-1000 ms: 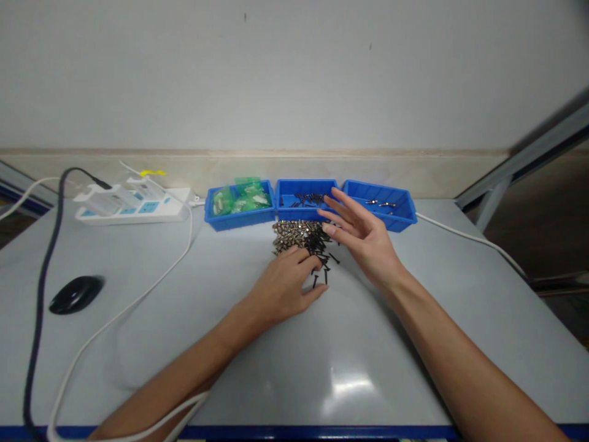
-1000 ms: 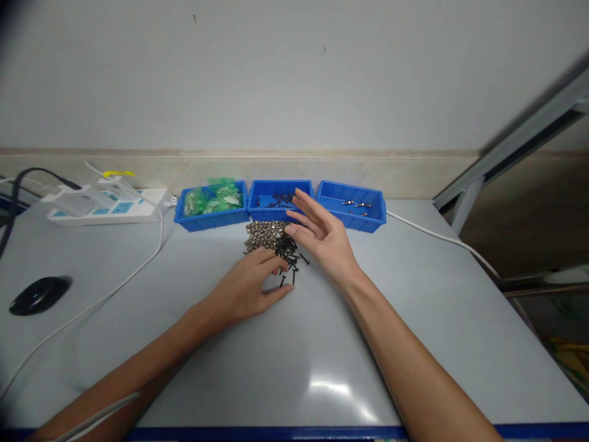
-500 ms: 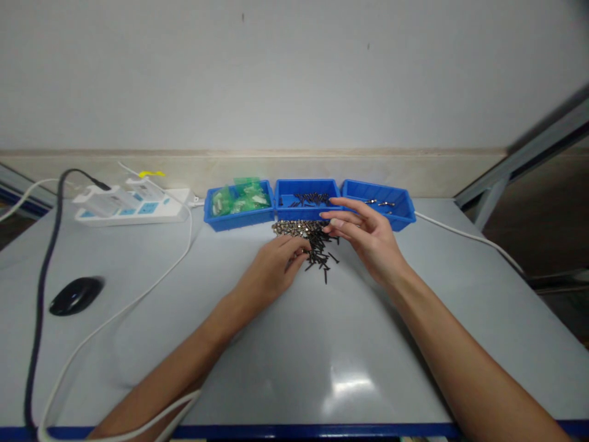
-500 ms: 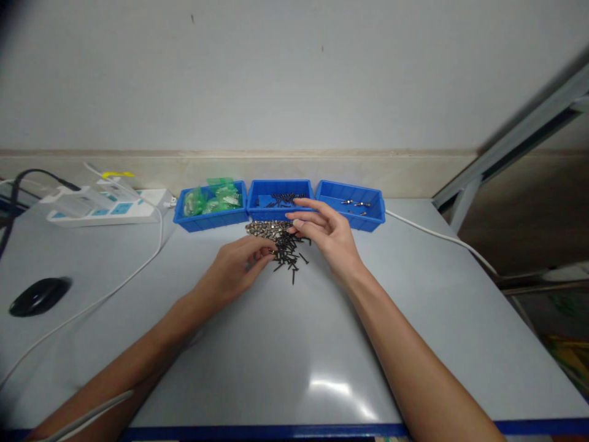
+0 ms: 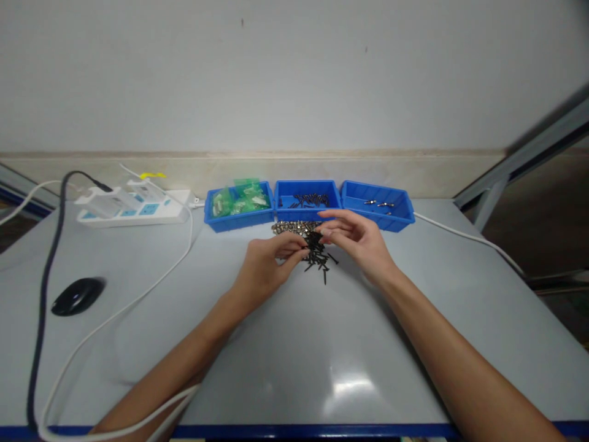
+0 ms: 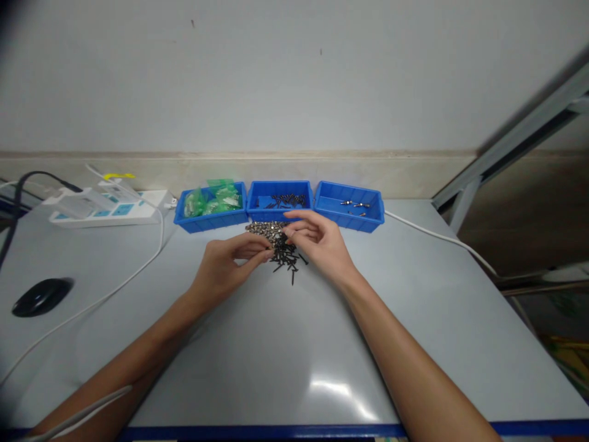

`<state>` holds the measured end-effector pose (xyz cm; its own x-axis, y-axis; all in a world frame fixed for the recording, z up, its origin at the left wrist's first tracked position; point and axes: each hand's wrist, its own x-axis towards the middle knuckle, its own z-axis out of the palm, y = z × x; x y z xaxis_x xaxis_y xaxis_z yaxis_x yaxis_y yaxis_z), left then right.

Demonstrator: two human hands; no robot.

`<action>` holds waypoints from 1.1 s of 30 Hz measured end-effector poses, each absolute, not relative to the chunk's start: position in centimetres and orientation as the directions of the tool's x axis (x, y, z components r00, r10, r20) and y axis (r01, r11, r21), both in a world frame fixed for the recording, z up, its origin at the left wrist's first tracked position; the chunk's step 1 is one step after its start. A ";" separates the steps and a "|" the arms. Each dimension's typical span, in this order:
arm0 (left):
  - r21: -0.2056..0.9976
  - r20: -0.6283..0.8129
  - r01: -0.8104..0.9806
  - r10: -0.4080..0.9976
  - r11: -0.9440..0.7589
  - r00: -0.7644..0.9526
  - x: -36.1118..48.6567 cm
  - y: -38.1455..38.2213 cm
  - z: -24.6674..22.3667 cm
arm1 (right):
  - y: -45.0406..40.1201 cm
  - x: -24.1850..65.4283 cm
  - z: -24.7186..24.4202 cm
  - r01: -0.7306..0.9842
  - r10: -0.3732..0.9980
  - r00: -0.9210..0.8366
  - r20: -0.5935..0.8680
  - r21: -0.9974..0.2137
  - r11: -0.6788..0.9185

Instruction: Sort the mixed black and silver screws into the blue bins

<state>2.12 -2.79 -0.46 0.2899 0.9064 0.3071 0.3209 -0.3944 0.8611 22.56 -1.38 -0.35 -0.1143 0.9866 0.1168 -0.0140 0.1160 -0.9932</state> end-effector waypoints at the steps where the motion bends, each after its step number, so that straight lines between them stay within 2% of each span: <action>1: 0.883 0.286 0.300 0.920 -0.361 0.268 2.2 -2.8 -0.5 | -1.5 22.5 -0.2 0.005 0.984 -0.146 0.104 -0.994 0.106; 5: 0.952 0.199 0.192 0.957 -0.240 0.211 2.4 -2.8 -0.4 | -1.8 22.1 0.2 -0.011 0.953 -0.301 0.038 -0.999 0.037; 9: 0.982 0.119 0.111 0.963 -0.150 0.242 2.6 -2.8 -0.2 | -1.9 22.1 0.0 -0.109 0.934 -0.358 0.002 -0.993 -0.040; 12: 0.979 0.104 0.143 0.955 -0.148 0.278 2.4 -2.8 -0.2 | -1.7 22.3 -0.3 -0.108 0.941 -0.334 -0.050 -0.990 -0.091; 14: 0.940 0.148 0.250 0.937 -0.233 0.317 2.2 -2.8 -0.4 | -1.6 22.3 -0.5 -0.066 0.955 -0.286 -0.083 -0.992 -0.106; 16: 0.829 0.230 0.401 0.892 -0.389 0.390 2.0 -2.8 -0.8 | -1.5 22.3 -0.7 -0.064 0.978 -0.198 -0.058 -0.995 -0.072; 18: 0.660 0.313 0.493 0.804 -0.568 0.506 2.0 -2.9 -1.2 | -1.4 22.1 -1.0 -0.109 0.993 -0.108 0.038 -0.994 0.027; 21: 0.408 0.379 0.456 0.601 -0.791 0.704 2.3 -3.2 -1.7 | -1.3 21.9 -1.1 -0.159 0.978 -0.068 0.198 -0.970 0.185; 24: 0.223 0.357 0.397 0.454 -0.890 0.816 2.8 -3.4 -2.3 | -1.3 22.1 -1.0 -0.159 0.959 -0.101 0.265 -0.956 0.248; 28: 0.105 0.327 0.415 0.425 -0.904 0.844 3.1 -3.5 -2.9 | -1.3 22.5 -0.8 -0.085 0.963 -0.112 0.245 -0.968 0.237; 33: 0.054 0.418 0.462 0.440 -0.885 0.795 2.6 -2.9 -3.0 | -1.2 22.9 -0.2 -0.071 0.977 -0.072 0.202 -0.978 0.197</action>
